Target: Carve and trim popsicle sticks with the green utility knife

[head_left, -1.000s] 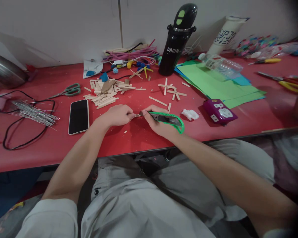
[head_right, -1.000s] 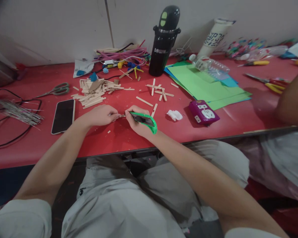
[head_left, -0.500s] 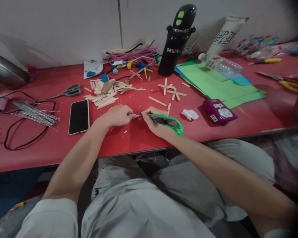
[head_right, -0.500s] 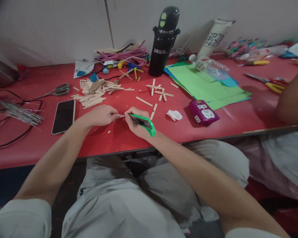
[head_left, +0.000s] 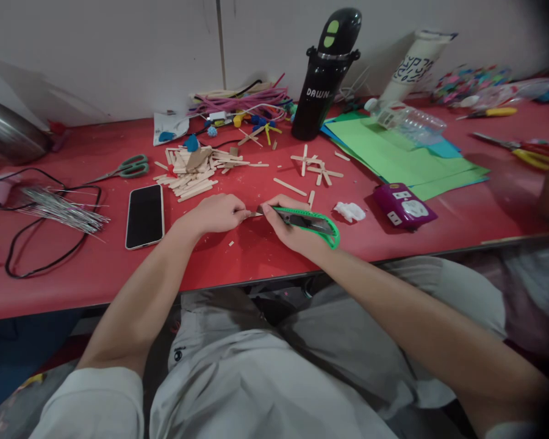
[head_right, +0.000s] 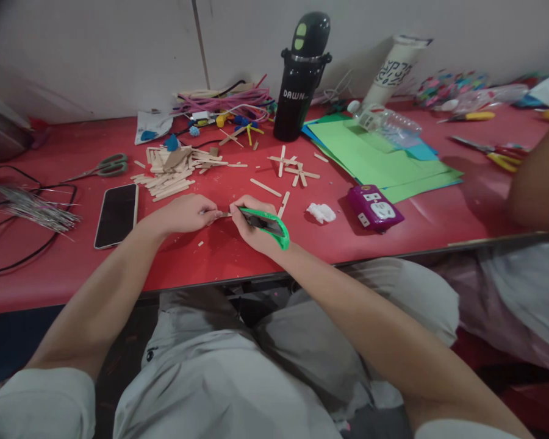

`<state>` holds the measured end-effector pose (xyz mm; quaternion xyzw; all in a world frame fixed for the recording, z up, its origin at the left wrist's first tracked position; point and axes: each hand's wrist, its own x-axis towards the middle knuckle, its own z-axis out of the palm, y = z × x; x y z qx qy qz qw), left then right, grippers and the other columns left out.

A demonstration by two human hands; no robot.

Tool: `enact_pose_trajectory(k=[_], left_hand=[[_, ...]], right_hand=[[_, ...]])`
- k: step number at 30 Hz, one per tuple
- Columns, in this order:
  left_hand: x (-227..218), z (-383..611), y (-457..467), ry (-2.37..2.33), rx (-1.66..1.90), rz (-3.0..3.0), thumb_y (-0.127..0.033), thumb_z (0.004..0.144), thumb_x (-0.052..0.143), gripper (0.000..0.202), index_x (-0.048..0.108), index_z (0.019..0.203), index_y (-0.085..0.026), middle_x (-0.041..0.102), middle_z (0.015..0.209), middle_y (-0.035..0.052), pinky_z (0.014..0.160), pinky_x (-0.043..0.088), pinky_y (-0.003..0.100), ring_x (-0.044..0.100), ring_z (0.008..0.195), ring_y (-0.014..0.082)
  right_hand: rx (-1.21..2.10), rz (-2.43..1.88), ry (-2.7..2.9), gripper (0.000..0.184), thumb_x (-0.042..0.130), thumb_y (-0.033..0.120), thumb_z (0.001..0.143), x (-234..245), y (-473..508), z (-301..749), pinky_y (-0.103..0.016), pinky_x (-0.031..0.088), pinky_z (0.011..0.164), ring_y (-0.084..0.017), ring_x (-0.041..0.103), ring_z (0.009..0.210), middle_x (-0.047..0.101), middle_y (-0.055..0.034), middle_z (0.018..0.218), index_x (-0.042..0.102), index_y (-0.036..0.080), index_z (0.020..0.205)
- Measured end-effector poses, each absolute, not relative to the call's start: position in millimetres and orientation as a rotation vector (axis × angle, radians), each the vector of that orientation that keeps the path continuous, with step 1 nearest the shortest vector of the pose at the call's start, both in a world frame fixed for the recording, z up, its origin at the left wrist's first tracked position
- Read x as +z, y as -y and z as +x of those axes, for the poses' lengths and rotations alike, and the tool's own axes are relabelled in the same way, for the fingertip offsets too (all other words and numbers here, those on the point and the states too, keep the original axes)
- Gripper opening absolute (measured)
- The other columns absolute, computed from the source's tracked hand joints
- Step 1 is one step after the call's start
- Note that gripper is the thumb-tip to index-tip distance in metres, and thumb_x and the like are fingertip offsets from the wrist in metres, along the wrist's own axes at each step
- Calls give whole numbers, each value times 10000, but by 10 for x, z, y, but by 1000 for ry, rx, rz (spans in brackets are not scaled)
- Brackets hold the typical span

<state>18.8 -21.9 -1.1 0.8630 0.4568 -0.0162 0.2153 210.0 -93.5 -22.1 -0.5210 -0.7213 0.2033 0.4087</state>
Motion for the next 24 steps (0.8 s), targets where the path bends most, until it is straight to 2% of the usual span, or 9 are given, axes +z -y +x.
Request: enact_pose_trajectory(k=[5, 12, 24], left_hand=[[-20, 185, 213, -1269, -52, 2387, -482, 883, 441, 412, 515, 598, -194, 540, 570, 22, 546, 258, 310, 406, 509, 133], [-22, 183, 201, -1271, -74, 2384, -476, 881, 440, 403, 502, 600, -194, 540, 574, 22, 548, 252, 309, 403, 513, 131], [-8, 196, 226, -1266, -45, 2386, -484, 886, 436, 418, 471, 584, -198, 504, 558, 13, 550, 253, 316, 389, 513, 132]], right_hand=[[507, -1309, 1855, 320, 488, 489, 941, -255, 926, 2110, -278, 430, 637, -160, 591, 641, 638, -9, 670, 569, 229, 773], [503, -1293, 1806, 346, 486, 531, 942, -256, 944, 2103, -283, 450, 654, -167, 611, 669, 667, -16, 708, 586, 232, 800], [496, -1314, 1822, 317, 494, 501, 947, -256, 931, 2102, -290, 448, 665, -167, 616, 675, 669, -12, 712, 590, 235, 803]])
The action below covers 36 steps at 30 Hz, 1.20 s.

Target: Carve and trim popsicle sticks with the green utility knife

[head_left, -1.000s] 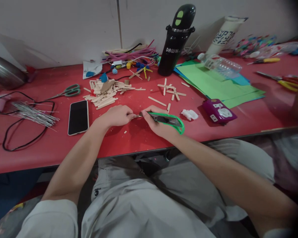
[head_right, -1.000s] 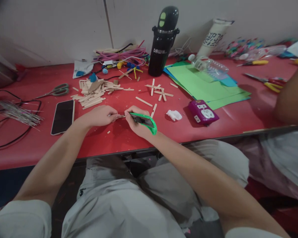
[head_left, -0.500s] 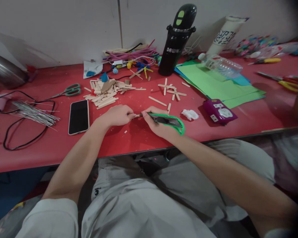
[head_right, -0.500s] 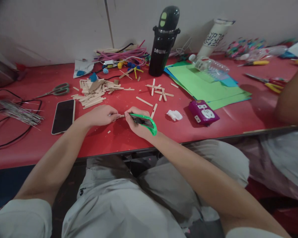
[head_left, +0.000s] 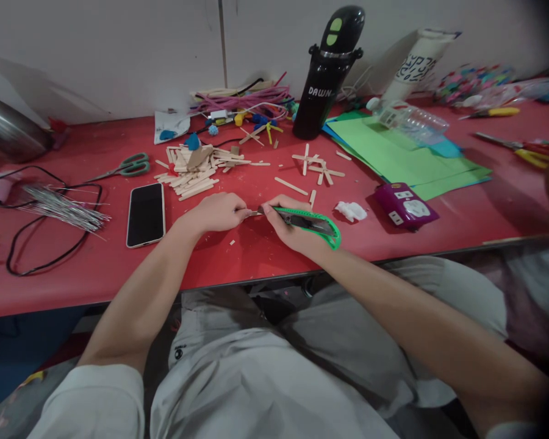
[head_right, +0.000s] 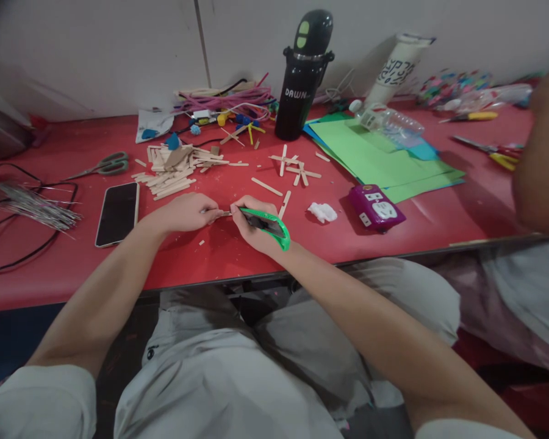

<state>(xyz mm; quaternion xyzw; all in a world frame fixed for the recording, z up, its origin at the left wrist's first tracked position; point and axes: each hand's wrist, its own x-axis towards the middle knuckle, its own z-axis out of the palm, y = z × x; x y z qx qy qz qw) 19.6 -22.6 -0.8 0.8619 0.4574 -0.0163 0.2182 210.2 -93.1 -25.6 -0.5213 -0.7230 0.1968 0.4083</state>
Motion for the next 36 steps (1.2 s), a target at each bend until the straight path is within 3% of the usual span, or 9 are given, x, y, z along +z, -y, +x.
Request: enact_pose_trajectory(k=[8, 14, 36], left_hand=[[-6, 190, 221, -1278, -53, 2385, -430, 872, 450, 374, 485, 582, -196, 528, 570, 21, 551, 253, 316, 400, 516, 135], [-17, 180, 206, -1274, -74, 2377, -404, 862, 445, 333, 507, 603, -204, 524, 575, 13, 566, 252, 313, 411, 528, 144], [7, 193, 226, -1259, -39, 2389, -350, 833, 465, 285, 469, 595, -194, 534, 594, 23, 563, 231, 322, 396, 541, 137]], right_hand=[[498, -1305, 1856, 348, 487, 516, 942, -265, 938, 2111, -287, 438, 632, -163, 591, 638, 641, -11, 667, 588, 229, 774], [548, -1233, 1787, 284, 500, 474, 948, -223, 978, 2099, -286, 470, 694, -163, 631, 711, 705, -17, 780, 610, 232, 847], [557, -1303, 1837, 234, 505, 404, 945, -197, 937, 2047, -267, 448, 657, -152, 617, 670, 669, -11, 709, 597, 228, 820]])
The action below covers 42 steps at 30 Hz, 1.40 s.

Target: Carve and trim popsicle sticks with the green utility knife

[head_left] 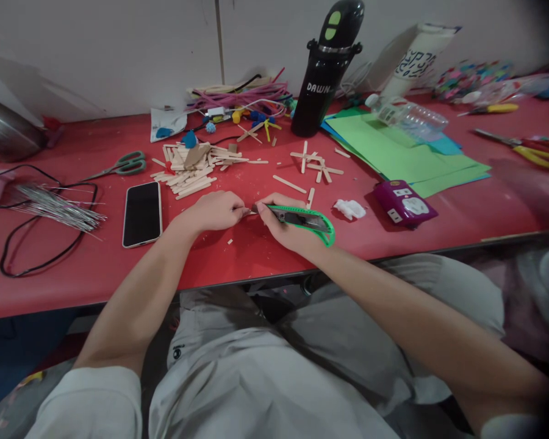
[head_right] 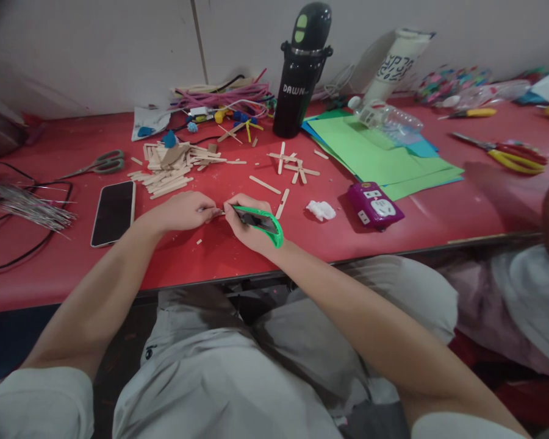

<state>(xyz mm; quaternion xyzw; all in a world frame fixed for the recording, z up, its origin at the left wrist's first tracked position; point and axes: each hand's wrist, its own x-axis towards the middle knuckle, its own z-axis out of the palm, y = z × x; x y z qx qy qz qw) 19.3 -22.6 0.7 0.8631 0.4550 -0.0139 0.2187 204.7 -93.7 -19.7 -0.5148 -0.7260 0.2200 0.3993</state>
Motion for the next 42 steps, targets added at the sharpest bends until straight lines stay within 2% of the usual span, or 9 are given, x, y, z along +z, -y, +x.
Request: enact_pose_trajectory(k=[9, 15, 23, 42], left_hand=[[10, 203, 221, -1267, -78, 2401, -420, 875, 431, 355, 470, 602, -196, 525, 594, 17, 558, 248, 315, 395, 527, 133], [-25, 178, 191, -1257, -77, 2404, -435, 879, 427, 368, 455, 599, -197, 508, 575, 12, 548, 244, 313, 398, 523, 131], [-8, 193, 207, -1286, -87, 2383, -378, 850, 446, 316, 452, 591, -197, 504, 565, 11, 553, 236, 318, 385, 513, 131], [-7, 188, 205, -1265, -70, 2406, -404, 864, 449, 351, 438, 583, -194, 497, 564, 11, 551, 231, 321, 376, 512, 126]], right_hand=[[514, -1286, 1833, 261, 511, 415, 944, -277, 944, 2050, -261, 444, 647, -149, 615, 669, 679, -9, 713, 612, 218, 805], [538, -1319, 1820, 249, 501, 413, 948, -216, 960, 2056, -272, 457, 692, -156, 633, 704, 685, -14, 749, 598, 224, 819], [567, -1313, 1812, 242, 497, 407, 947, -189, 946, 2048, -266, 450, 688, -150, 628, 702, 678, -15, 750, 599, 223, 828], [534, -1291, 1826, 242, 515, 392, 929, -253, 929, 2056, -263, 448, 678, -154, 631, 704, 692, -18, 743, 623, 212, 810]])
